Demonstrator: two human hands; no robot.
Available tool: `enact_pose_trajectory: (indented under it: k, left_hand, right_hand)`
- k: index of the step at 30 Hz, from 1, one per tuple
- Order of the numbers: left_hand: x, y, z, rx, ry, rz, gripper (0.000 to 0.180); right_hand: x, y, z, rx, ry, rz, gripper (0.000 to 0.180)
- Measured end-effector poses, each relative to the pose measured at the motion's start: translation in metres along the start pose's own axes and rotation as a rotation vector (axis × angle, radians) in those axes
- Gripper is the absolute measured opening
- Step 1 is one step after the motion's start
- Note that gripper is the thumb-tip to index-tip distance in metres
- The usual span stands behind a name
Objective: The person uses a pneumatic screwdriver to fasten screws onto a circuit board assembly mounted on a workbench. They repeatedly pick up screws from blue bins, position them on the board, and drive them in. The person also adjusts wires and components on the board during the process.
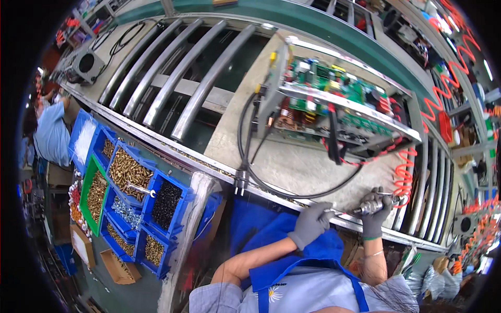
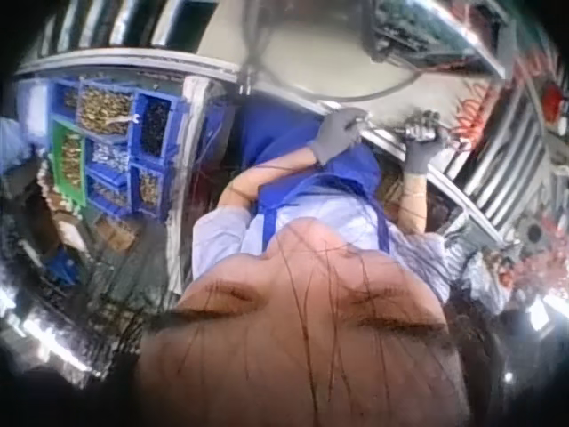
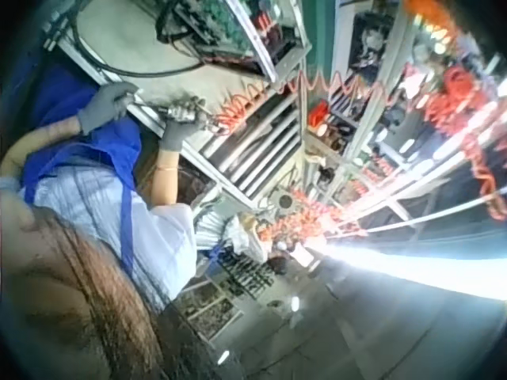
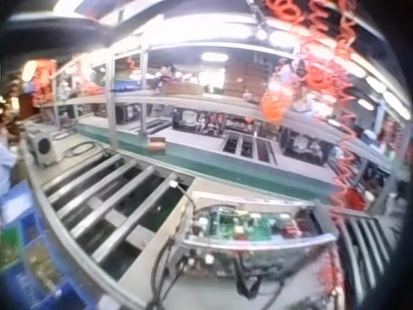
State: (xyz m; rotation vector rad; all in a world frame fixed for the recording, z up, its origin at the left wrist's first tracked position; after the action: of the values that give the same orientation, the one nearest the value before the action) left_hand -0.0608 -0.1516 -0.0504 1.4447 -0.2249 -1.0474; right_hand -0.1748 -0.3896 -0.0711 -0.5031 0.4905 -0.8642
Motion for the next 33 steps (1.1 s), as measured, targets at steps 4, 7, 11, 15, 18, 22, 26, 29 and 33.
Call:
enact_pose_trajectory:
  k: [4,7,11,15,18,22,26,29,33]
  left_hand:
    - [-0.004,0.011,-0.017,-0.179,0.011,-0.272,0.031]
    - [-0.010,0.016,-0.021,-0.179,0.059,-0.331,0.030]
    - [-0.010,0.022,-0.012,-0.282,0.042,-0.283,0.032]
    - [-0.006,0.064,0.012,-0.286,-0.085,-0.208,0.039]
    - [-0.009,0.113,0.028,-0.171,-0.194,-0.130,0.038]
    - [0.014,0.155,0.038,-0.144,-0.282,-0.094,0.055]
    - [0.002,0.242,0.032,0.562,0.076,0.799,0.074]
    - [0.021,0.304,0.062,1.184,0.294,1.303,0.097]
    - [0.085,0.335,0.094,1.637,0.339,1.106,0.118]
  right_hand:
    - [-0.015,0.013,0.023,0.113,0.062,-0.142,0.042]
    - [-0.027,0.014,0.048,0.180,0.032,-0.191,0.044]
    - [-0.031,-0.004,0.068,0.212,-0.103,-0.271,0.047]
    - [-0.033,-0.053,0.104,0.179,-0.264,-0.447,0.049]
    - [-0.038,-0.097,0.149,0.168,-0.385,-0.595,0.051]
    - [-0.050,-0.147,0.214,0.166,-0.511,-0.802,0.048]
    - [-0.043,-0.206,0.248,0.141,-0.792,-0.973,0.054]
    - [-0.037,-0.226,0.271,0.026,-0.894,-1.039,0.049]
    - [-0.020,-0.226,0.299,-0.257,-0.930,-1.141,0.043]
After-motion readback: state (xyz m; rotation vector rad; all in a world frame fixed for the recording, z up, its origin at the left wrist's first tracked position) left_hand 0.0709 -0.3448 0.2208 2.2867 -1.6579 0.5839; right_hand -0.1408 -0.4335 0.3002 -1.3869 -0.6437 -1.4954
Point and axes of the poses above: each hand's wrist, its own x-axis towards the middle knuckle, its own z-axis out of the palm, y = z × x, the point moved 5 cm from there along x, towards the middle knuckle, and after that the axes turned 15 degrees about -z, right-handed, at the moved point
